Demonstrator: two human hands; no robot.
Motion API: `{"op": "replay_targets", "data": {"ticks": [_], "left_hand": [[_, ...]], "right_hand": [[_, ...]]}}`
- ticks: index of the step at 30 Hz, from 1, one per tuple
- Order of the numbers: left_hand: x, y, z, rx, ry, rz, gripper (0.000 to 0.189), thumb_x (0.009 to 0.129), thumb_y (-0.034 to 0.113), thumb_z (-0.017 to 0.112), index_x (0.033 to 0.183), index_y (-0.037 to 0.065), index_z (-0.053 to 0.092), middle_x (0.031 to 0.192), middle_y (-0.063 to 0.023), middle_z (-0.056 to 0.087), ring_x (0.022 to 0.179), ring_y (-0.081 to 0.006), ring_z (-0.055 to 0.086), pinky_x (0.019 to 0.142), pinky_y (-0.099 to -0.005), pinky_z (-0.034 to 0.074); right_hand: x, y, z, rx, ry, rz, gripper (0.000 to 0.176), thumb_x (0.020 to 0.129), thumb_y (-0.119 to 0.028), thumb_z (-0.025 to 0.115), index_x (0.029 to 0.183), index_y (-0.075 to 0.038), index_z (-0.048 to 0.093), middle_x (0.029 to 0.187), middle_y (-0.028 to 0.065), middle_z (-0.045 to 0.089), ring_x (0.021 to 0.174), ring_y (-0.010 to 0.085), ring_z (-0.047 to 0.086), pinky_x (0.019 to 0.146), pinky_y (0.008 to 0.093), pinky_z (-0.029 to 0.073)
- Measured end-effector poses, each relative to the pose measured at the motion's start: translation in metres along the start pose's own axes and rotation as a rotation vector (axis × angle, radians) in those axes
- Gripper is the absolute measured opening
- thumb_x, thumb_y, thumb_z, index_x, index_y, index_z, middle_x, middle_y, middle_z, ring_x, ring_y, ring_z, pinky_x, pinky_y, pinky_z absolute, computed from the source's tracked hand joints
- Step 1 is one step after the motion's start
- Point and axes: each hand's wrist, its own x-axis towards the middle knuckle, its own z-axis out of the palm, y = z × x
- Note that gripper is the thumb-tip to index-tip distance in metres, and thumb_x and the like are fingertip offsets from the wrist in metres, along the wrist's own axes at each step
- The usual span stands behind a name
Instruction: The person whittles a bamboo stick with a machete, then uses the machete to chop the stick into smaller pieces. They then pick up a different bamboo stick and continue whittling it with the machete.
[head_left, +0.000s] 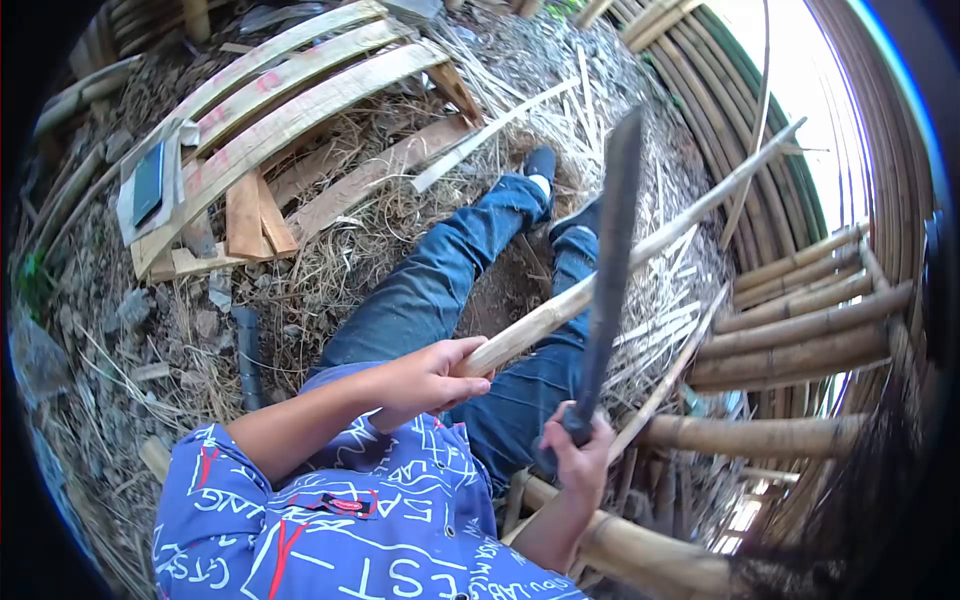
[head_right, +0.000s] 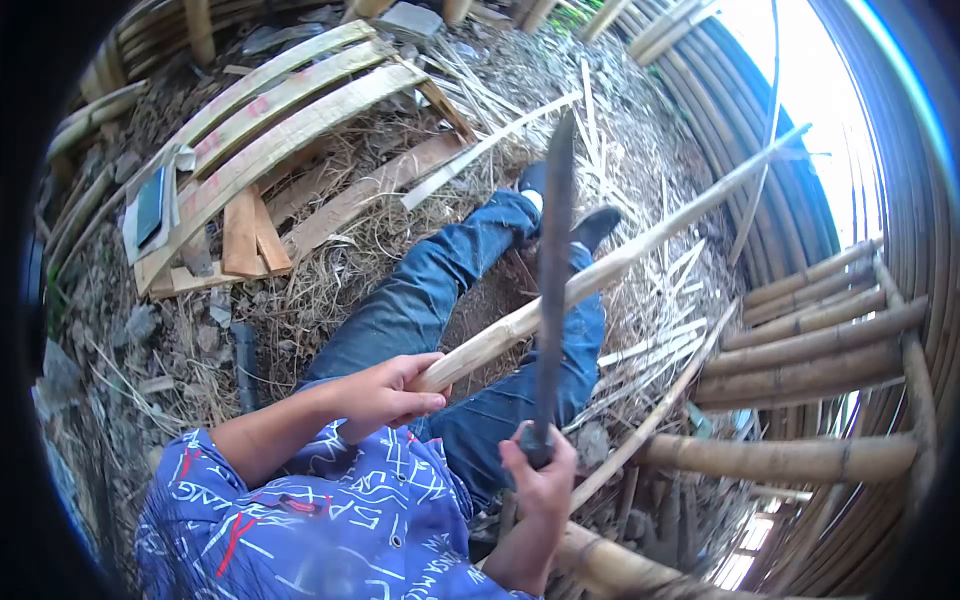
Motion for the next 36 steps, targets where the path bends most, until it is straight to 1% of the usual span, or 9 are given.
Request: {"op": "replay_targets", "data": {"ticks": [7,11,17,18,22,24,27,29,36], "left_hand": [[-0.001,-0.011,0.004,0.144,0.13,0.024,0.026,0.095,0.022,0.059,0.109,0.004,0.046,0.073,0.0031,0.047,0.061,-0.0058,0.046,0.053,-0.024,0.042],[0.001,-0.019,0.009,0.132,0.155,0.026,0.023,0.096,0.022,0.057,0.106,0.005,0.046,0.073,0.0029,0.047,0.062,-0.0074,0.045,0.054,-0.0258,0.04],[0.009,-0.013,0.003,0.631,0.367,0.114,0.015,0.092,0.01,0.058,0.092,0.002,0.045,0.056,-0.0103,0.042,0.051,-0.0124,0.043,0.048,-0.0341,0.035],[0.01,-0.011,0.006,0.632,0.388,0.075,0.013,0.09,0.009,0.061,0.091,0.001,0.05,0.057,-0.0028,0.039,0.054,-0.0068,0.036,0.048,-0.0281,0.034],[0.022,-0.009,0.01,0.652,0.317,-0.015,0.013,0.09,0.011,0.063,0.091,0.003,0.052,0.058,-0.0067,0.046,0.052,-0.0105,0.043,0.049,-0.0308,0.037],[0.031,-0.016,0.013,0.447,0.227,-0.018,0.018,0.088,0.015,0.067,0.088,0.003,0.053,0.063,-0.0007,0.049,0.057,-0.0077,0.044,0.052,-0.0276,0.038],[0.038,-0.029,0.012,0.313,0.101,-0.119,0.023,0.087,0.019,0.069,0.086,0.003,0.053,0.069,0.0038,0.049,0.063,-0.0058,0.044,0.055,-0.0256,0.038],[0.041,-0.028,0.001,0.216,0.085,-0.378,0.021,0.086,0.017,0.07,0.09,0.003,0.055,0.075,0.0048,0.051,0.069,-0.0047,0.047,0.059,-0.0236,0.04],[0.036,-0.04,-0.037,0.537,0.21,-0.413,0.049,0.088,0.023,0.065,0.125,-0.005,0.052,0.097,-0.0125,0.065,0.088,-0.0159,0.057,0.082,-0.0324,0.047]], "right_hand": [[0.046,0.018,0.011,-0.199,-0.082,-0.042,0.021,0.079,-0.011,0.076,0.085,-0.003,0.057,0.065,-0.0066,0.05,0.054,0.0013,0.043,0.048,0.0191,0.032],[0.055,0.022,-0.003,0.11,-0.074,-0.019,0.027,0.087,-0.024,0.07,0.09,0.0,0.057,0.064,0.0,0.054,0.05,0.0065,0.049,0.047,0.0206,0.039],[0.041,0.048,-0.008,0.322,0.007,0.018,0.042,0.091,-0.04,0.064,0.092,0.001,0.055,0.065,0.0027,0.054,0.052,0.0072,0.05,0.047,0.0206,0.039],[0.039,0.053,-0.009,0.258,-0.014,-0.012,0.042,0.091,-0.041,0.064,0.092,0.0,0.055,0.065,0.0019,0.053,0.052,0.007,0.05,0.047,0.0208,0.039],[0.037,0.07,-0.011,0.073,0.0,-0.038,0.039,0.088,-0.037,0.069,0.092,0.0,0.056,0.063,-0.0021,0.052,0.054,0.005,0.046,0.049,0.0223,0.038],[0.042,0.064,-0.011,-0.141,0.033,-0.037,0.037,0.081,-0.03,0.076,0.092,0.0,0.058,0.063,-0.0026,0.05,0.056,0.004,0.041,0.051,0.024,0.037],[0.058,0.06,-0.006,-0.481,0.153,-0.164,0.037,0.074,-0.027,0.081,0.091,-0.002,0.059,0.062,0.009,0.057,0.055,0.0238,0.059,0.055,0.0336,0.047],[0.066,0.064,-0.008,-0.555,0.181,-0.157,0.029,0.073,-0.02,0.079,0.087,-0.003,0.059,0.067,0.0159,0.061,0.065,0.0358,0.064,0.059,0.0394,0.05],[0.1,0.097,-0.008,-0.88,0.116,-0.288,0.018,0.067,-0.017,0.072,0.076,-0.008,0.06,0.064,0.0152,0.062,0.063,0.0342,0.064,0.056,0.0416,0.049]]}}
